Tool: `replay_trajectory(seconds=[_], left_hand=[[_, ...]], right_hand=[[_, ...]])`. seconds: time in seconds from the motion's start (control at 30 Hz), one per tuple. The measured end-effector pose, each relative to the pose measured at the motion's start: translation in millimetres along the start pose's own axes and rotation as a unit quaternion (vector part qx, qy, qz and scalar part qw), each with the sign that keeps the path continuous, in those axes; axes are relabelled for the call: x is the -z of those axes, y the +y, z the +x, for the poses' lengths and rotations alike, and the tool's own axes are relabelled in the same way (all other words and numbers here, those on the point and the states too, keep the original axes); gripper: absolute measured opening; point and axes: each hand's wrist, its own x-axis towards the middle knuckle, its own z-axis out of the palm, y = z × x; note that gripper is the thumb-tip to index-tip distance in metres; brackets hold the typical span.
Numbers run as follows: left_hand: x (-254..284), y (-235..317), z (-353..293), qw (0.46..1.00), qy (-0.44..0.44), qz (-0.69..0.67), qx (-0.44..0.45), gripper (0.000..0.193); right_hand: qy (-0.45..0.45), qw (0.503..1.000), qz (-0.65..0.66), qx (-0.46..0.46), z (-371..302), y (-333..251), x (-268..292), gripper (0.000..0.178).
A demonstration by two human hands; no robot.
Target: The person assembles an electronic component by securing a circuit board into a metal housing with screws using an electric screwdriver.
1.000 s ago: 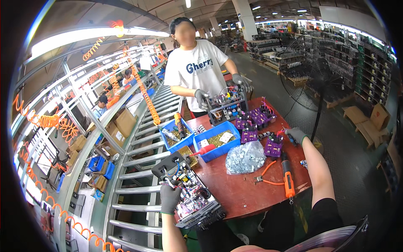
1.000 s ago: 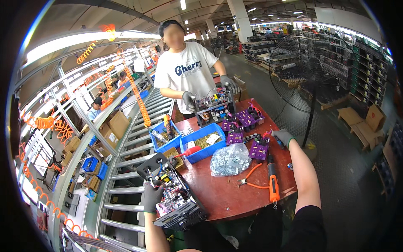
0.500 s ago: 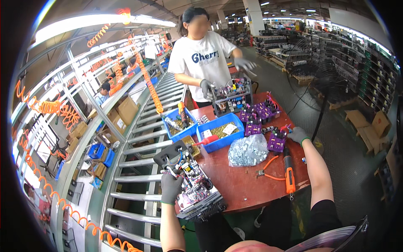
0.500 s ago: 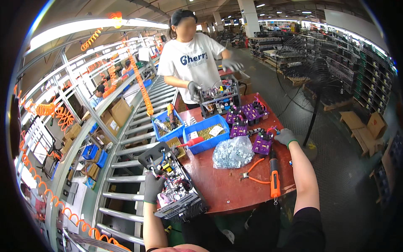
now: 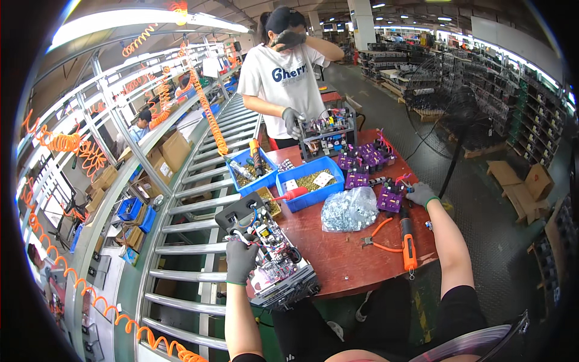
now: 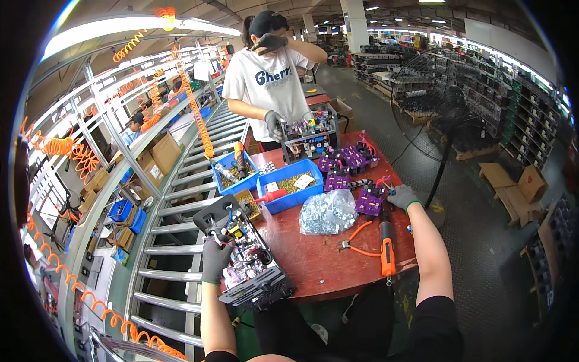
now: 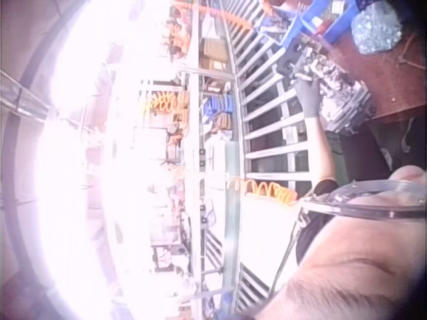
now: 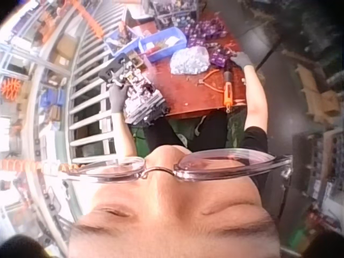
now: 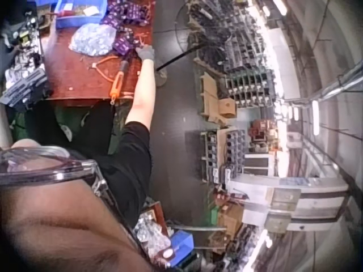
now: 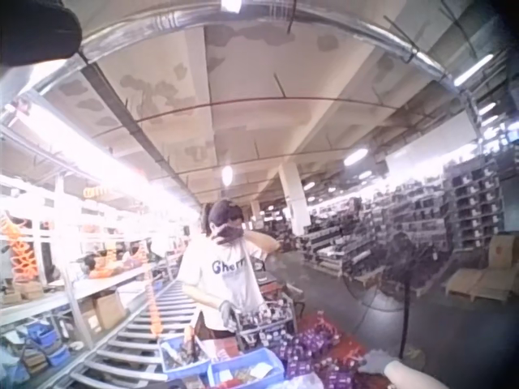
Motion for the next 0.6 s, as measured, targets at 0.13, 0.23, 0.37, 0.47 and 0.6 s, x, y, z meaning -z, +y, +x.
replay_trajectory(seconds=[0.13,0.23,0.37,0.47,0.6], left_hand=[[-1.5,-4.7,-2.5,1.0,0.003,0.016,0.016,0.018],[-3.3,-2.1,-0.8,1.0,0.004,-0.004,0.009,0.023],[1.0,5.8,0.3,1.0,-0.003,0.0,0.013,0.022],[3.2,15.8,1.5,0.999,0.015,0.008,-0.032,0.016],[12.0,15.5,-3.1,1.0,-0.001,-0.005,-0.011,0.017]], right_hand=[[0.017,1.0,0.009,-0.02,-10.1,-8.9,3.0,0.063],[0.039,0.999,0.009,-0.02,-7.0,-0.9,-0.1,0.06],[0.117,0.992,0.038,-0.002,-3.8,9.9,0.3,0.049],[0.257,0.962,0.088,0.024,-7.4,9.5,15.1,0.041],[0.035,0.646,0.752,0.128,-77.3,-89.1,110.6,0.045]])
